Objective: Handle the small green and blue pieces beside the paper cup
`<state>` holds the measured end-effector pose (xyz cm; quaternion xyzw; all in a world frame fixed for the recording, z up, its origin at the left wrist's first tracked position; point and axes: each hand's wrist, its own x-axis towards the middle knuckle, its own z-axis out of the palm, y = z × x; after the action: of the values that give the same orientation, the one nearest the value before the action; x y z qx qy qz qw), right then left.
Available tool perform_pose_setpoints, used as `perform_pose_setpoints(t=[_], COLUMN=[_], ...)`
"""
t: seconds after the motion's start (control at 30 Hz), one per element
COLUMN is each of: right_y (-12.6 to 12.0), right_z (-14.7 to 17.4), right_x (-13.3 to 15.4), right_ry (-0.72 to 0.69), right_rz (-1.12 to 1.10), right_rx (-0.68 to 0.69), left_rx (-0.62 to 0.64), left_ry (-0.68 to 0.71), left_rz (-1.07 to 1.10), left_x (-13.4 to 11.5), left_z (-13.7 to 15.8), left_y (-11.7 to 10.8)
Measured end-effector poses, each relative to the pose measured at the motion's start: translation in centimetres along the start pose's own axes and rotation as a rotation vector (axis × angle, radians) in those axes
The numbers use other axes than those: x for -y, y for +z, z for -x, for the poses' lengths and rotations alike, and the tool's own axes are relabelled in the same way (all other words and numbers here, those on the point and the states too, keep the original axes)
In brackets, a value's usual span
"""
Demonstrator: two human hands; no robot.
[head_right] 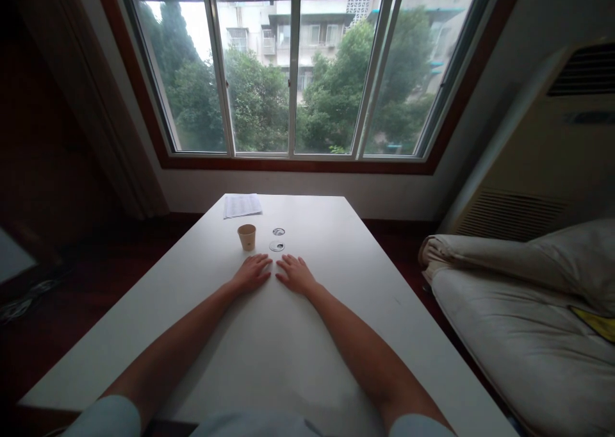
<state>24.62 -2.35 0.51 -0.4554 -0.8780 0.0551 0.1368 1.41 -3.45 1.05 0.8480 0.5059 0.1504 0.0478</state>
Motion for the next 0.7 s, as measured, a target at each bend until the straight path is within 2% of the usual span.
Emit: perform_pose_setpoints(t=[0.2,0.7], right_y=[-0.03,-0.15], right_z=[0.38,0.48], right_x=[-0.38,-0.14], right_ry=[-0.035,-0.035], right_rz=[-0.005,-0.002], right_rx=[-0.054,-0.066], left_rx=[-0.003,-0.017], left_ry=[0.002,-0.013], left_rz=[0.008,-0.011], left_x=[-0.04,-0.72], left_z=[-0.02,0.31], left_y=[0.01,-0.66])
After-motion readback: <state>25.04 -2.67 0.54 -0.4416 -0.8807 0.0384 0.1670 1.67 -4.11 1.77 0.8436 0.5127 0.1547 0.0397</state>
